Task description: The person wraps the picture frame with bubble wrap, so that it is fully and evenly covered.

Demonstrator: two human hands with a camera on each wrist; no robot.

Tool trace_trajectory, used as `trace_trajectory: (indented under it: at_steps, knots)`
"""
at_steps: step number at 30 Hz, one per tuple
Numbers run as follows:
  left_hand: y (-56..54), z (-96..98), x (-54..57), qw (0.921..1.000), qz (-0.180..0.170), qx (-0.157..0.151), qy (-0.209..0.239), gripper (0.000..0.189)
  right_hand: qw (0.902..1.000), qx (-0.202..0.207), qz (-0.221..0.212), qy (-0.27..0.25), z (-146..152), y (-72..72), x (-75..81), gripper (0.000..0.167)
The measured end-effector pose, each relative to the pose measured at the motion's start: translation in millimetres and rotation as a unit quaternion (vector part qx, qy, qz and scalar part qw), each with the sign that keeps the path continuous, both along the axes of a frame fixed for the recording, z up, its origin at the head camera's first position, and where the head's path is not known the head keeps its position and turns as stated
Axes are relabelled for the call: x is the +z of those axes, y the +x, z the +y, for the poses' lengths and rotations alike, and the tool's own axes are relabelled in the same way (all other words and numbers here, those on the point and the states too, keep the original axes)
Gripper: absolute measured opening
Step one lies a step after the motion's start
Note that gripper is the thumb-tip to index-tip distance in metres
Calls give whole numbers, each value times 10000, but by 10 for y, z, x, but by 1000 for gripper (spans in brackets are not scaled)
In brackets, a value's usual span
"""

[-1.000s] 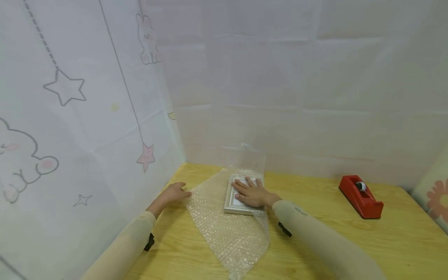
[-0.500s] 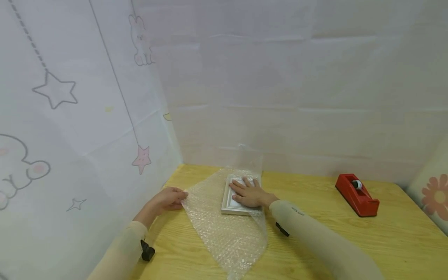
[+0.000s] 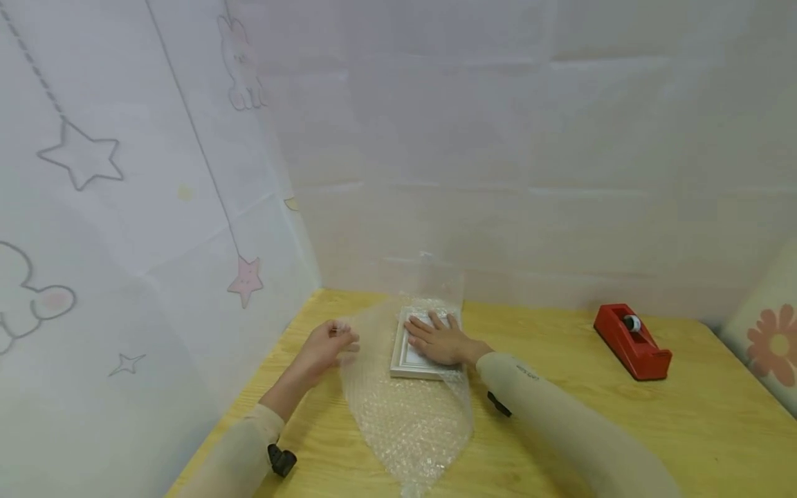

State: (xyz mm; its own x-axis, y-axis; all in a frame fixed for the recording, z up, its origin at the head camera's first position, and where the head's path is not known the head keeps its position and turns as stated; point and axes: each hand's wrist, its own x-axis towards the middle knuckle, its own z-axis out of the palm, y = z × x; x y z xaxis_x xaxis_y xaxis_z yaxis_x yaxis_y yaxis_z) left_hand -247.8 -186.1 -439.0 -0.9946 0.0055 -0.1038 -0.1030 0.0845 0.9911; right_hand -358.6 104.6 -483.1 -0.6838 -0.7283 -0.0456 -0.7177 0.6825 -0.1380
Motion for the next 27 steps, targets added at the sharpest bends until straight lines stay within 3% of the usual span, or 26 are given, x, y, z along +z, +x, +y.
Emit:
trace_trajectory:
  at_steps: [4,15,27]
  knots:
    - [-15,137,106,9998,170,17,-48,30,10000,-28,-1,-22,-8,-26,-2,63]
    - [-100,356,256,9995,307,-46,93,30,9998,-114,-139,-34,-9,-28,23,63]
    - [-128,531,347,9992,324,-205,125,31,9994,-121,-249,-198,-11,-33,26,64]
